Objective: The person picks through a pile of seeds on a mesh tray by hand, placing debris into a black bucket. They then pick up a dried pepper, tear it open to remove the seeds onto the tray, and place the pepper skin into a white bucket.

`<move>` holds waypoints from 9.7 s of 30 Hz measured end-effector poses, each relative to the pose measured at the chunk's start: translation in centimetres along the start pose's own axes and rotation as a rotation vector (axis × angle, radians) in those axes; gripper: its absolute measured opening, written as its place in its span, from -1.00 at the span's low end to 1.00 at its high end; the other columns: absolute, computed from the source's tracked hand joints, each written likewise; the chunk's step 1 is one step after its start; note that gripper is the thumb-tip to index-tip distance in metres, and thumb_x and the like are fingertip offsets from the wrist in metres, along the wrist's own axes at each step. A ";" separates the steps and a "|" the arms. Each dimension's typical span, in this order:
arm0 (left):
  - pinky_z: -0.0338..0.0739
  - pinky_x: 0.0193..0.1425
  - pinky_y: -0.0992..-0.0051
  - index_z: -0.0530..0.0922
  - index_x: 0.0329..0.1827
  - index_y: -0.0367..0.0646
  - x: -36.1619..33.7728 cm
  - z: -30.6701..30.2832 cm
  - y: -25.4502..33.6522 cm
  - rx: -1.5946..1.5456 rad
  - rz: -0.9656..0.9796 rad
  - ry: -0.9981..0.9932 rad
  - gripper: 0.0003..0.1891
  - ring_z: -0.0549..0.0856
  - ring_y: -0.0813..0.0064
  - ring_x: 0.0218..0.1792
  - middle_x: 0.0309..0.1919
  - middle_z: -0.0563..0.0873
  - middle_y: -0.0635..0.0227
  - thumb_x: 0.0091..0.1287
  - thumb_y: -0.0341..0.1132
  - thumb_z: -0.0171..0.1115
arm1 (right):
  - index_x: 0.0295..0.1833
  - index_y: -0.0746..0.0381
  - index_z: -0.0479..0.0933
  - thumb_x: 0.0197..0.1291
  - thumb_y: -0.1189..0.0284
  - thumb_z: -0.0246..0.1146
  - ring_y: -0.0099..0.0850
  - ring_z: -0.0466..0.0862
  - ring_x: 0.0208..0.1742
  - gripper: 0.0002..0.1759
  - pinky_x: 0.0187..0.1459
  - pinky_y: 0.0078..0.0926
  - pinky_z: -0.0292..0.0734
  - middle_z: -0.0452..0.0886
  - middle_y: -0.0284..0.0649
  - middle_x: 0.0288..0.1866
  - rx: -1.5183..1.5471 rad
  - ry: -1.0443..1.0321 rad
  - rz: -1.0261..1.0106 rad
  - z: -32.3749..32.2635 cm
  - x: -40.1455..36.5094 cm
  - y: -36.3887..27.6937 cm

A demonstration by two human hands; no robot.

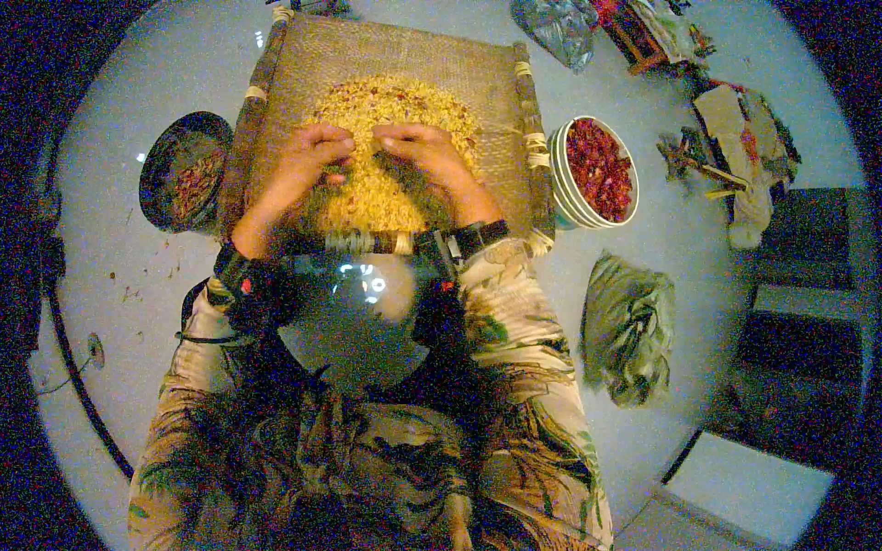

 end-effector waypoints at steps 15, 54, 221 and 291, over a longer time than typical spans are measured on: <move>0.49 -0.47 0.66 0.54 -0.30 -0.18 -1.4 -1.7 -1.3 -0.049 0.002 0.028 -0.88 0.57 0.63 -0.50 -0.48 0.60 0.42 0.23 -0.31 0.16 | -0.14 0.28 0.57 -0.01 0.35 0.30 -0.26 0.62 -0.18 -0.69 -0.11 -0.39 0.48 0.64 -0.10 -0.26 -0.502 0.123 -0.169 0.2 -3.0 1.1; 0.52 -0.33 0.59 0.50 -0.11 -0.21 1.3 -2.3 3.1 -0.028 0.107 0.118 -0.81 0.60 0.60 -0.30 -0.31 0.61 0.39 0.28 -0.33 0.09 | -0.33 0.33 0.53 -0.24 0.32 0.36 -0.05 0.59 -0.31 -0.64 -0.35 -0.18 0.46 0.59 0.02 -0.38 -1.236 -0.488 0.222 -2.0 -1.3 6.6; 0.47 -0.40 0.62 0.54 -0.20 -0.20 4.0 -1.7 1.7 0.148 0.189 0.059 -0.84 0.60 0.63 -0.41 -0.42 0.63 0.41 0.28 -0.30 0.11 | 0.00 0.31 0.47 -0.07 0.47 0.31 -0.23 0.58 -0.06 -0.56 -0.06 -0.36 0.48 0.57 -0.10 -0.09 -1.024 0.147 -0.284 -5.4 4.4 5.8; 0.50 -0.40 0.61 0.53 -0.16 -0.21 4.0 -1.6 1.2 0.148 0.138 0.026 -0.81 0.62 0.60 -0.38 -0.37 0.64 0.41 0.29 -0.29 0.12 | -0.28 0.25 0.55 0.03 0.34 0.29 -0.39 0.61 -0.37 -0.79 -0.40 -0.47 0.47 0.63 -0.30 -0.44 -0.823 -0.161 0.228 -7.5 3.0 4.7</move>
Point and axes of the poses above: each hand's wrist, its own x-axis towards the middle knuckle, its own z-axis out of the palm, y = z × x, the point moved 2 cm from there along x, towards the middle knuckle
